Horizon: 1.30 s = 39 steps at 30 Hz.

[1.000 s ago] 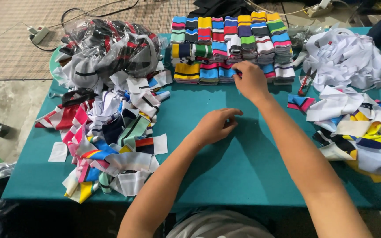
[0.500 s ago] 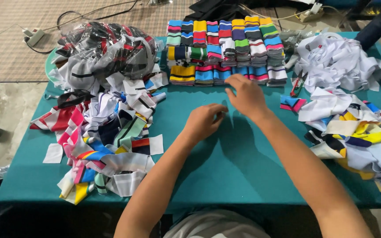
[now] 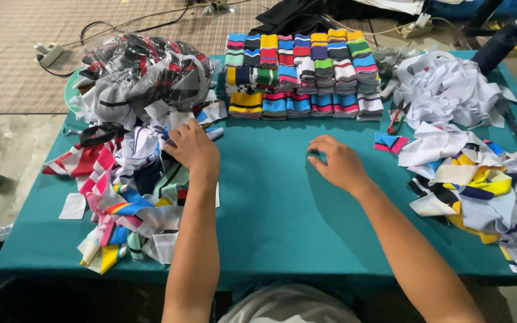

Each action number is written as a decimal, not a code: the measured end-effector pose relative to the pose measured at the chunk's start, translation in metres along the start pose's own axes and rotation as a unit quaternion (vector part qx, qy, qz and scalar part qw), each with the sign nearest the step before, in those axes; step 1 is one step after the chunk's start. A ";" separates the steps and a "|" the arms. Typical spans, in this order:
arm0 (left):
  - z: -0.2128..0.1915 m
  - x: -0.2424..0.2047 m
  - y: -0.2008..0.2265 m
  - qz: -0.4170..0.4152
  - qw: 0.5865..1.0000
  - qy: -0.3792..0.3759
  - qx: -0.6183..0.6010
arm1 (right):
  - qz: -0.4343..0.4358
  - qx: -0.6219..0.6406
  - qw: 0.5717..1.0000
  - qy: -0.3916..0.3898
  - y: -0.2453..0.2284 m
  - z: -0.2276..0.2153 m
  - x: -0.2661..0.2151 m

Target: Folding long fabric strips into small rectangular bundles and stacking them neatly on a work table.

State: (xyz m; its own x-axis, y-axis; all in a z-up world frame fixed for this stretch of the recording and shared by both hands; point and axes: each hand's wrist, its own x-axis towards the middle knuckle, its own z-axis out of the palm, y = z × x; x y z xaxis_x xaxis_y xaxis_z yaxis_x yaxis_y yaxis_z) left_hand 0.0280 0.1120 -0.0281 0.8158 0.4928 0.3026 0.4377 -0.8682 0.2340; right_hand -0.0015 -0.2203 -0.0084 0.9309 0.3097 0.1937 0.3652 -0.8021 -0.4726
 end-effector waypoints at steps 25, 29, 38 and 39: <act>0.042 0.021 -0.019 0.027 0.999 0.025 -0.007 | -0.032 -0.034 0.997 -0.063 -0.020 -0.020 -0.008; 0.024 0.001 0.015 0.166 0.966 0.092 -0.176 | -0.041 -0.030 0.997 -0.064 -0.025 -0.025 -0.011; -0.028 -0.039 0.066 0.298 0.930 0.097 -0.192 | -0.066 -0.050 0.996 -0.043 -0.018 -0.018 -0.009; -0.032 -0.038 0.065 0.270 0.947 0.130 -0.117 | -0.072 -0.061 0.995 -0.041 -0.016 -0.017 -0.008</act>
State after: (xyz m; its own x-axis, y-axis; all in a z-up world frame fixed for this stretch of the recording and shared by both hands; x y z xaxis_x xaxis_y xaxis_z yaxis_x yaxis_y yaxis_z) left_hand 0.0131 0.0387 0.0050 0.7623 0.0048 0.6472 -0.1375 -0.9760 0.1692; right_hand -0.0150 -0.2189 0.0116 0.8680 0.4630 0.1795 0.4964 -0.8005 -0.3359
